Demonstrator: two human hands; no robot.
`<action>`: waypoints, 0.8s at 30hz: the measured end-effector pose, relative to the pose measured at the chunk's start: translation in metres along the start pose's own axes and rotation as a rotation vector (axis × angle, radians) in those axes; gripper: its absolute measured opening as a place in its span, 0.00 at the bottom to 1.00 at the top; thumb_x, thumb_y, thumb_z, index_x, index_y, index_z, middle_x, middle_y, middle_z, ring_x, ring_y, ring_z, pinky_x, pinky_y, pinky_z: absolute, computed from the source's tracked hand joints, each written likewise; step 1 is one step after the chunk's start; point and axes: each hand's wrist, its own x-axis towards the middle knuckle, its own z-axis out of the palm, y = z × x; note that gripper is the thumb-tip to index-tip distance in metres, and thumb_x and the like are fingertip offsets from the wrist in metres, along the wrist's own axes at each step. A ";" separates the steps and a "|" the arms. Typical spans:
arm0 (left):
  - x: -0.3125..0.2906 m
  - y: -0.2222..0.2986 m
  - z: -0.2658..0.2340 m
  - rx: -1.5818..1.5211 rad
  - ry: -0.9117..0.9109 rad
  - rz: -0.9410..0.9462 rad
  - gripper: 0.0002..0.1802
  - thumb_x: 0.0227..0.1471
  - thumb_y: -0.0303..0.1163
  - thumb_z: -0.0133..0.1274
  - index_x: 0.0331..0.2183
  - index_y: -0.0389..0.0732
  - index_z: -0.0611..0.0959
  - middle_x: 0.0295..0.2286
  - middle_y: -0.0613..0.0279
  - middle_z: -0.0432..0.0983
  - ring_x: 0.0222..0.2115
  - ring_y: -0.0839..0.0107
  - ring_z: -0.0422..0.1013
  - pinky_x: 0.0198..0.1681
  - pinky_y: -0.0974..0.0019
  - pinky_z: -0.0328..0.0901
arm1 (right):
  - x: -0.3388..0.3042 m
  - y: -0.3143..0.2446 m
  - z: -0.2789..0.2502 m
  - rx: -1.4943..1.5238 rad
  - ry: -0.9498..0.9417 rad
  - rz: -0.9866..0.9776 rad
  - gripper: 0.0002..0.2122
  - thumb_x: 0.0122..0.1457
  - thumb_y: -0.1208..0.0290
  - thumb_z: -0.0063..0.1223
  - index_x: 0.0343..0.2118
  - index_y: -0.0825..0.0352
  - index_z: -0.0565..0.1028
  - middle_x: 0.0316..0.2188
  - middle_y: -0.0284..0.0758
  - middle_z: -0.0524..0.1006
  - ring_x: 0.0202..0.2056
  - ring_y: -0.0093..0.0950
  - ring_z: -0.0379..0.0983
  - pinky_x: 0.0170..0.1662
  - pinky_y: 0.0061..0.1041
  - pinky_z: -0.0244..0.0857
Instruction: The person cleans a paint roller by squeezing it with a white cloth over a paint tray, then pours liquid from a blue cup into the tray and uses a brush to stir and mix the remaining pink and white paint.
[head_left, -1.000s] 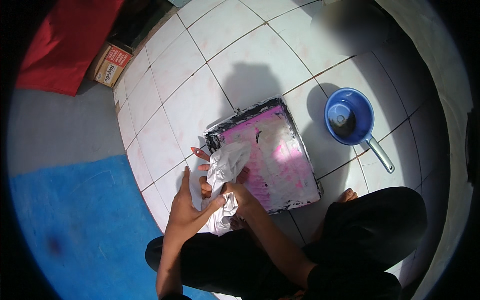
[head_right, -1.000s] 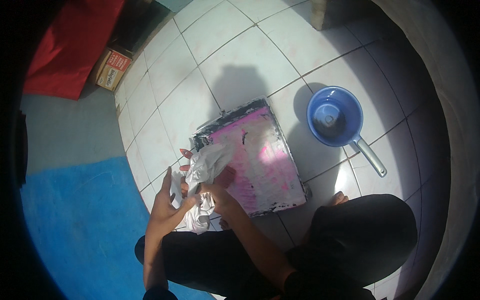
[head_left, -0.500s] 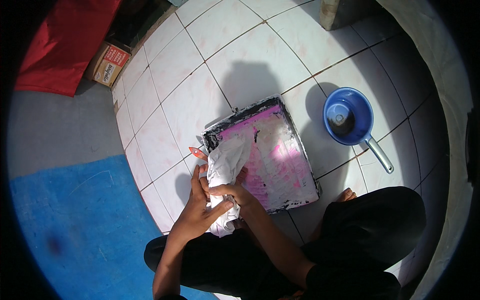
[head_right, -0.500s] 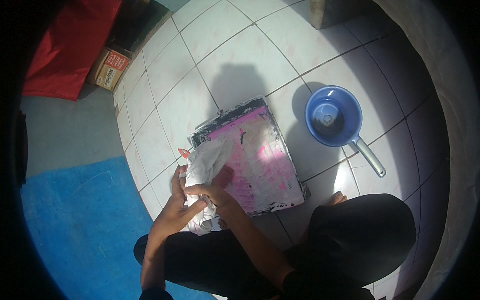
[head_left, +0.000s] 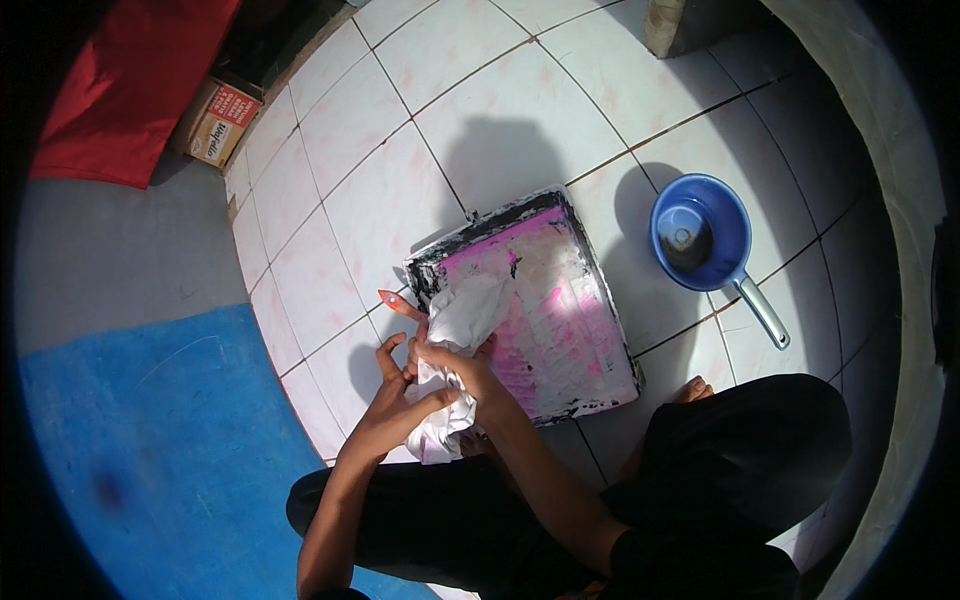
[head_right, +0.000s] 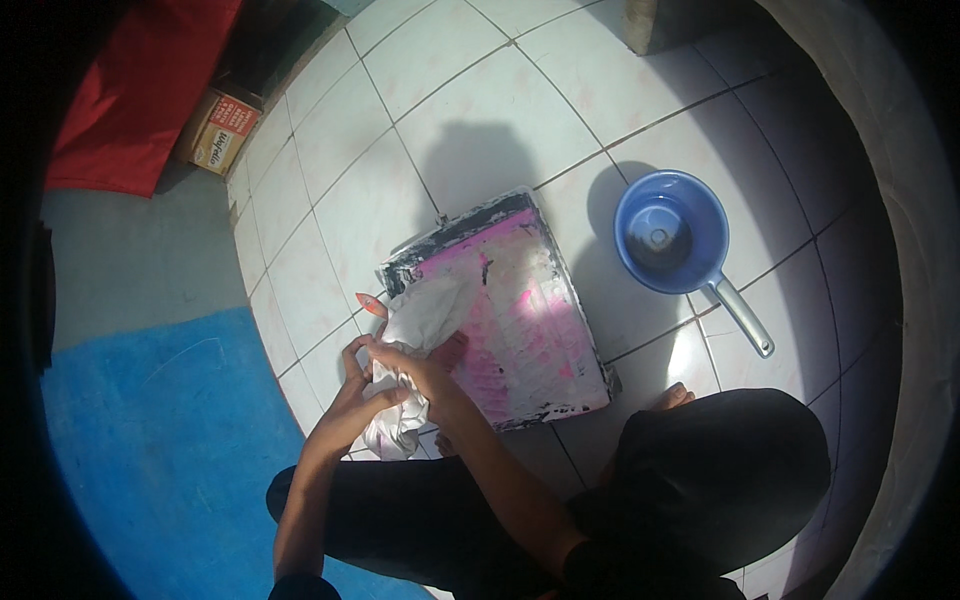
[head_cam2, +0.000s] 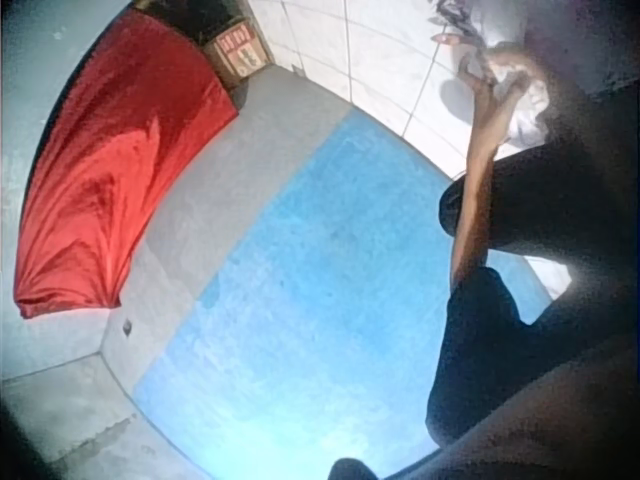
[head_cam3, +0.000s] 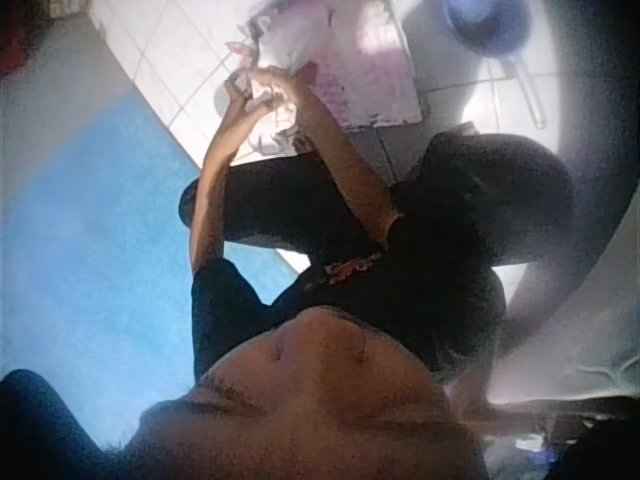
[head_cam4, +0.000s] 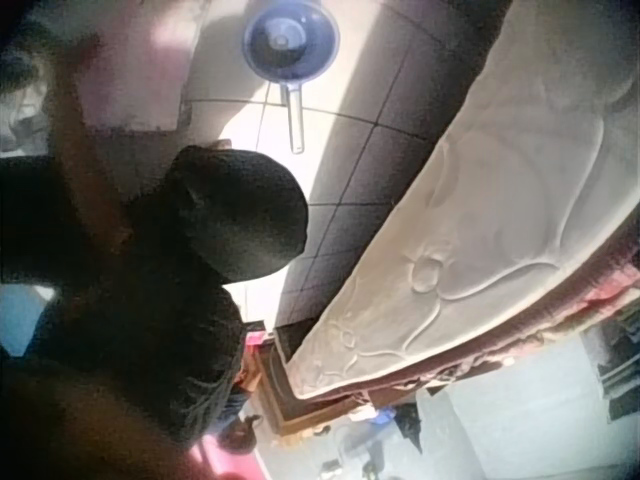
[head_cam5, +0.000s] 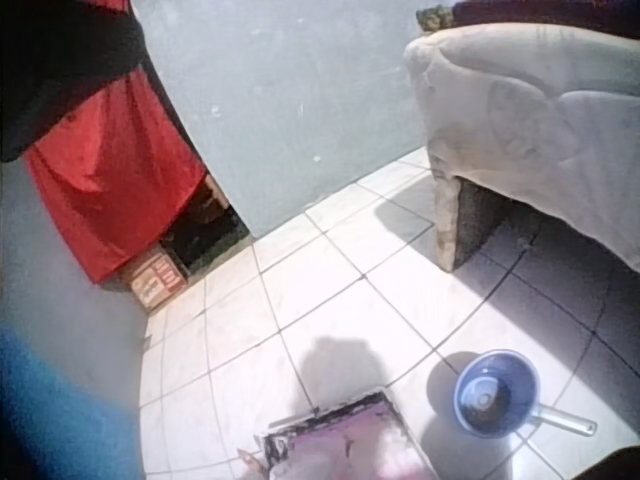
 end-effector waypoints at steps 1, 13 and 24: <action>0.000 0.001 0.000 0.064 0.003 0.009 0.49 0.47 0.36 0.56 0.61 0.33 0.47 0.53 0.42 0.60 0.56 0.52 0.59 0.60 0.56 0.54 | 0.002 -0.002 0.005 0.058 -0.014 -0.008 0.08 0.61 0.67 0.51 0.39 0.65 0.72 0.31 0.30 0.74 0.33 0.20 0.71 0.40 0.23 0.65; 0.005 0.009 -0.001 0.130 -0.032 -0.201 0.19 0.45 0.35 0.53 0.36 0.29 0.80 0.29 0.57 0.78 0.31 0.70 0.72 0.39 0.66 0.66 | -0.002 -0.037 0.020 -0.031 0.302 0.009 0.08 0.56 0.74 0.58 0.38 0.66 0.74 0.31 0.29 0.75 0.32 0.21 0.72 0.37 0.22 0.67; 0.005 0.009 0.003 0.254 -0.057 -0.201 0.23 0.43 0.40 0.55 0.35 0.28 0.79 0.29 0.49 0.78 0.31 0.65 0.74 0.38 0.63 0.67 | 0.000 -0.045 0.028 -0.066 0.314 0.104 0.08 0.61 0.64 0.55 0.30 0.59 0.70 0.20 0.21 0.62 0.21 0.14 0.57 0.28 0.17 0.58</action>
